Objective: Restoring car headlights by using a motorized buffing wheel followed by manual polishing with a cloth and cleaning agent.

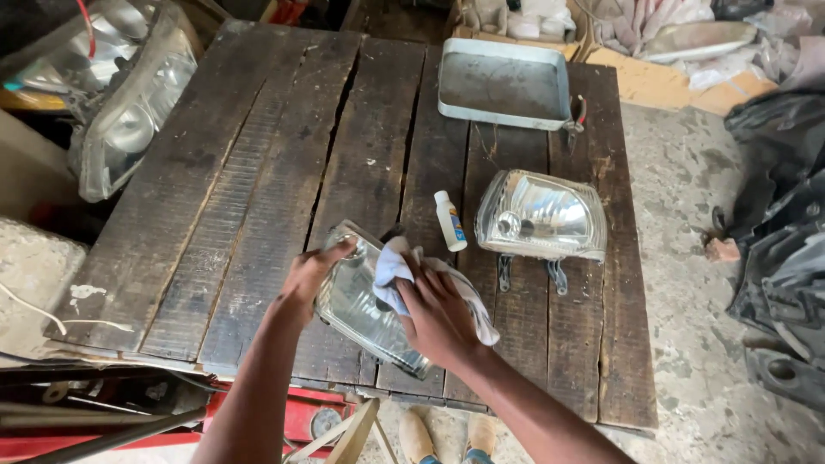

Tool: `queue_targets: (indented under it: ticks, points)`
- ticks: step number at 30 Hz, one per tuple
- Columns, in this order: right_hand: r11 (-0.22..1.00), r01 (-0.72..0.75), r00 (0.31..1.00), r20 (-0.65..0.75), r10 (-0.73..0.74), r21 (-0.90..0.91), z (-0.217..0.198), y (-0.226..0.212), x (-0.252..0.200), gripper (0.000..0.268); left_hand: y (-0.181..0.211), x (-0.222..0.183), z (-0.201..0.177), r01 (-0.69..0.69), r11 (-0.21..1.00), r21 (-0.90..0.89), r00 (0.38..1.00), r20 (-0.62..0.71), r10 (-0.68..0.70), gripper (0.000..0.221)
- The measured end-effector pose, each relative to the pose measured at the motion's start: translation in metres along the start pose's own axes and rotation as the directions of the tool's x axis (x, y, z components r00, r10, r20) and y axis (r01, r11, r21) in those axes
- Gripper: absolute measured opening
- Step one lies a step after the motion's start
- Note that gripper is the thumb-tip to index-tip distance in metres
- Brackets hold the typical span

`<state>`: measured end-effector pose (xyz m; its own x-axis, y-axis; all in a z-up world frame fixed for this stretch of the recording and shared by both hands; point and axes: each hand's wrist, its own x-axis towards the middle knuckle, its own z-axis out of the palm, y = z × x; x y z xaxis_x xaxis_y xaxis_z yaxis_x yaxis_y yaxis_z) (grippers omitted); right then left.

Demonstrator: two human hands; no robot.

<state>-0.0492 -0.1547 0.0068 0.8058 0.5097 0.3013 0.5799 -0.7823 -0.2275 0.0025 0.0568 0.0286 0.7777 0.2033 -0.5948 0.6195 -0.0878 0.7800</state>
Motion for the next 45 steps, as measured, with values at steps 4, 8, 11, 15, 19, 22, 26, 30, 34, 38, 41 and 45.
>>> queue_targets:
  ticks: [4, 8, 11, 15, 19, 22, 26, 30, 34, 38, 41, 45]
  points:
    - [0.999, 0.003, 0.995, -0.099, 0.000, 0.036, 0.000, 0.007, 0.026, 0.037, -0.010, -0.006, 0.000, -0.040, 0.971, -0.238, 0.986, -0.168, -0.001, 0.085]
    - [0.988, -0.155, 0.974, -0.171, 0.148, -0.025, 0.005, 0.017, 0.034, 0.042, -0.004, -0.034, 0.031, -0.135, 0.829, -0.542, 0.942, -0.329, -0.062, 0.060]
    - [0.955, -0.294, 0.945, -0.157, 0.286, -0.029, 0.036, 0.038, 0.007, 0.041, -0.032, 0.006, 0.027, -0.088, 0.874, -0.479, 0.923, -0.370, -0.110, 0.082]
    - [0.907, -0.418, 0.888, -0.183, 0.421, 0.058, 0.039, 0.020, 0.017, 0.033, -0.048, 0.013, 0.032, -0.133, 0.881, -0.454, 0.919, -0.388, -0.062, 0.079]
    - [0.981, -0.069, 0.947, -0.296, 0.122, 0.183, 0.020, -0.042, 0.032, 0.040, -0.023, -0.013, 0.041, -0.179, 0.865, -0.468, 0.920, -0.392, -0.022, 0.064]
    - [0.988, -0.005, 0.957, -0.285, 0.049, 0.155, 0.051, -0.011, 0.021, 0.047, -0.034, -0.007, 0.034, -0.215, 0.841, -0.496, 0.911, -0.413, -0.011, 0.060]
    - [0.941, -0.323, 0.914, -0.290, 0.284, -0.097, 0.049, 0.050, 0.015, 0.039, -0.069, 0.018, 0.023, -0.268, 0.803, -0.532, 0.899, -0.439, 0.010, 0.068]
    - [0.979, -0.201, 0.929, -0.322, 0.182, -0.028, 0.028, -0.025, 0.041, 0.040, -0.059, 0.015, 0.026, -0.302, 0.801, -0.517, 0.893, -0.448, 0.048, 0.058]
    - [0.995, 0.067, 0.945, -0.324, -0.041, 0.069, 0.035, -0.055, 0.042, 0.043, -0.059, 0.004, 0.032, -0.282, 0.794, -0.539, 0.876, -0.482, -0.016, 0.057]
    - [0.986, -0.149, 0.934, -0.338, 0.115, -0.076, 0.096, 0.027, 0.027, 0.044, -0.055, -0.007, 0.024, -0.264, 0.758, -0.597, 0.871, -0.485, -0.078, 0.075]
    - [0.950, -0.281, 0.896, -0.392, 0.209, -0.137, 0.059, 0.031, 0.038, 0.041, -0.055, -0.006, 0.024, -0.232, 0.763, -0.604, 0.864, -0.488, -0.124, 0.085]
    - [0.976, -0.215, 0.923, -0.320, 0.215, 0.036, 0.069, -0.035, 0.032, 0.037, -0.065, 0.011, 0.023, -0.219, 0.774, -0.594, 0.875, -0.470, -0.113, 0.087]
